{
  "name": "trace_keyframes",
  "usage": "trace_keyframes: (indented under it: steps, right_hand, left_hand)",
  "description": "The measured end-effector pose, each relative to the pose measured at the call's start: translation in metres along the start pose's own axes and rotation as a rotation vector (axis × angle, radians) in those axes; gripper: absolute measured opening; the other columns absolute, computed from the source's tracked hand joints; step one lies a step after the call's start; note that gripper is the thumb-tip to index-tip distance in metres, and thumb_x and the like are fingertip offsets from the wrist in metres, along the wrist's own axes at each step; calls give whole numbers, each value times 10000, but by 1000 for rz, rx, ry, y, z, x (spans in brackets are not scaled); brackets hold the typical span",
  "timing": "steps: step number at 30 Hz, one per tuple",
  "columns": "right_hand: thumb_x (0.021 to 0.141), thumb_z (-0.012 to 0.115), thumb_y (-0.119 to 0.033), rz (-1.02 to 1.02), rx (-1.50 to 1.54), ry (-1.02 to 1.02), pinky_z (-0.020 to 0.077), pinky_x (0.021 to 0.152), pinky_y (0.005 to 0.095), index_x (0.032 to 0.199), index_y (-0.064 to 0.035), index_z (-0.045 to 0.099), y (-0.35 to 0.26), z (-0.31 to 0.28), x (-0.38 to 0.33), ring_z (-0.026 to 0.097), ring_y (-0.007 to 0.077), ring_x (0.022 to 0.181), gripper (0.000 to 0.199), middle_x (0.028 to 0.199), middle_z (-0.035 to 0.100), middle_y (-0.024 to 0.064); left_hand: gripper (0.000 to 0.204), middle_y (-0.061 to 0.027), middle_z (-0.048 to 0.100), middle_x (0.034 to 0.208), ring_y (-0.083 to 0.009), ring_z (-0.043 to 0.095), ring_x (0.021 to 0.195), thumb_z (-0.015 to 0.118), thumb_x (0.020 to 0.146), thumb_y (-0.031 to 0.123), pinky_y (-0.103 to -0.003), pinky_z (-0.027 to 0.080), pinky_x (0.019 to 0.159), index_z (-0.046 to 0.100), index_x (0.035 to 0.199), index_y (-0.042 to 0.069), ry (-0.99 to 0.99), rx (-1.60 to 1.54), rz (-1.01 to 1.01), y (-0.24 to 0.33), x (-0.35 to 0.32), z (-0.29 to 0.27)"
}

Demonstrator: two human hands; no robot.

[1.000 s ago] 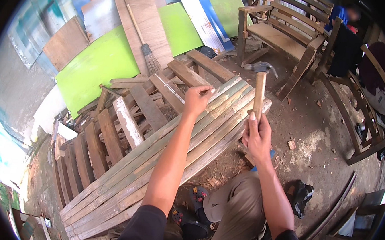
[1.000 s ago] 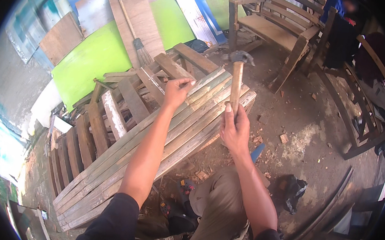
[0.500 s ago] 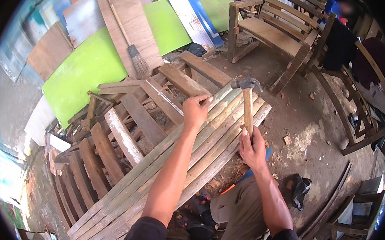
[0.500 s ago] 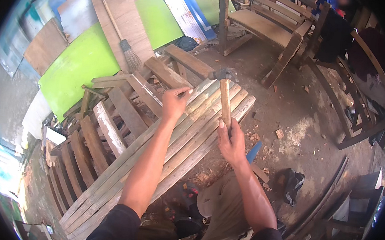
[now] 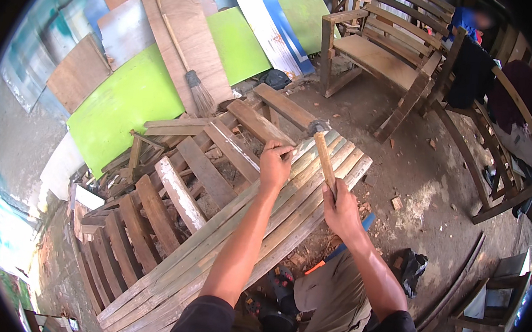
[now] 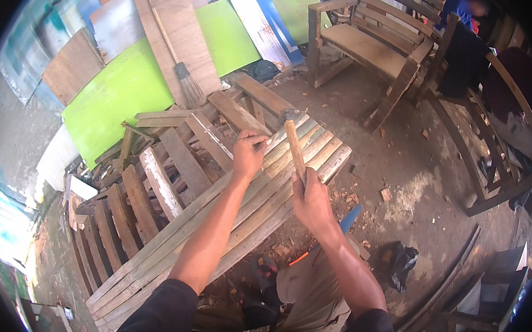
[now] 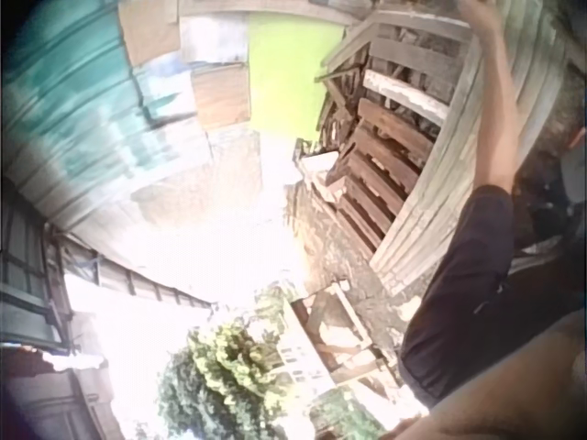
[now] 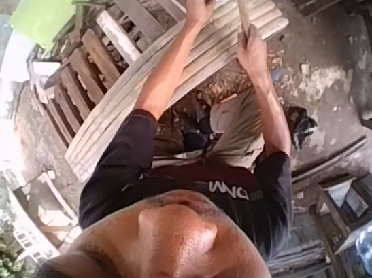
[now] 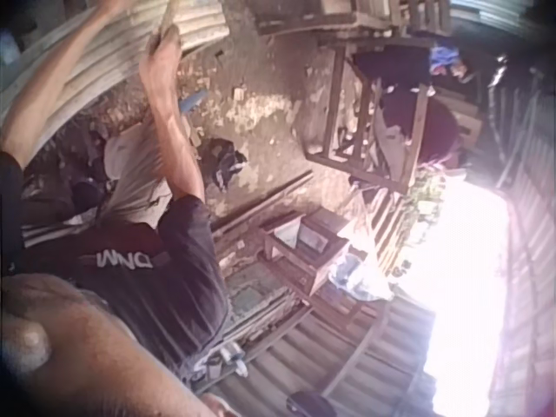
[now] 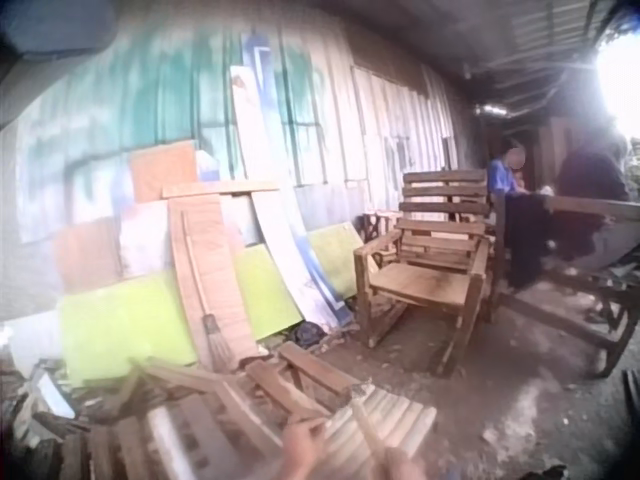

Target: The person sits on the ground and uses a hammer to drive nails into a wooden pallet, securing planks to the frame. They repeatedly pick up nails from a plastic bag and hammer them into place.

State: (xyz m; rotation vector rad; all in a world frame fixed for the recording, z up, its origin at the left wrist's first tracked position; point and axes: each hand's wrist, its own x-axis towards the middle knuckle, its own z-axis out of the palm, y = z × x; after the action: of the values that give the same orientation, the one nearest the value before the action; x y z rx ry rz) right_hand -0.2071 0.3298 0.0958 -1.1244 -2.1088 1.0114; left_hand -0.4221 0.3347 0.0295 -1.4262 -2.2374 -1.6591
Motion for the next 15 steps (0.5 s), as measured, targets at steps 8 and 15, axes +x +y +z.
trace_keyframes:
  steps: [8, 15]
  right_hand:
    - [1021, 555, -161, -122, -36, -129, 477, 562, 534, 1018, 74, 488, -7, -8, 12, 640, 516, 657, 245, 665, 606, 313]
    - [1032, 560, -200, -70, -60, -131, 449, 605, 544, 1013, 48, 501, -11, -15, 16, 622, 515, 690, 256, 703, 602, 315]
  left_hand:
    - [158, -145, 666, 926, -301, 669, 817, 736, 810, 10, -375, 527, 744, 779, 962, 18, 20, -34, 46, -11, 0, 5]
    - [152, -136, 670, 910, -306, 664, 811, 743, 806, 22, -369, 523, 738, 783, 952, 17, 16, 9, 45, -6, 0, 4]
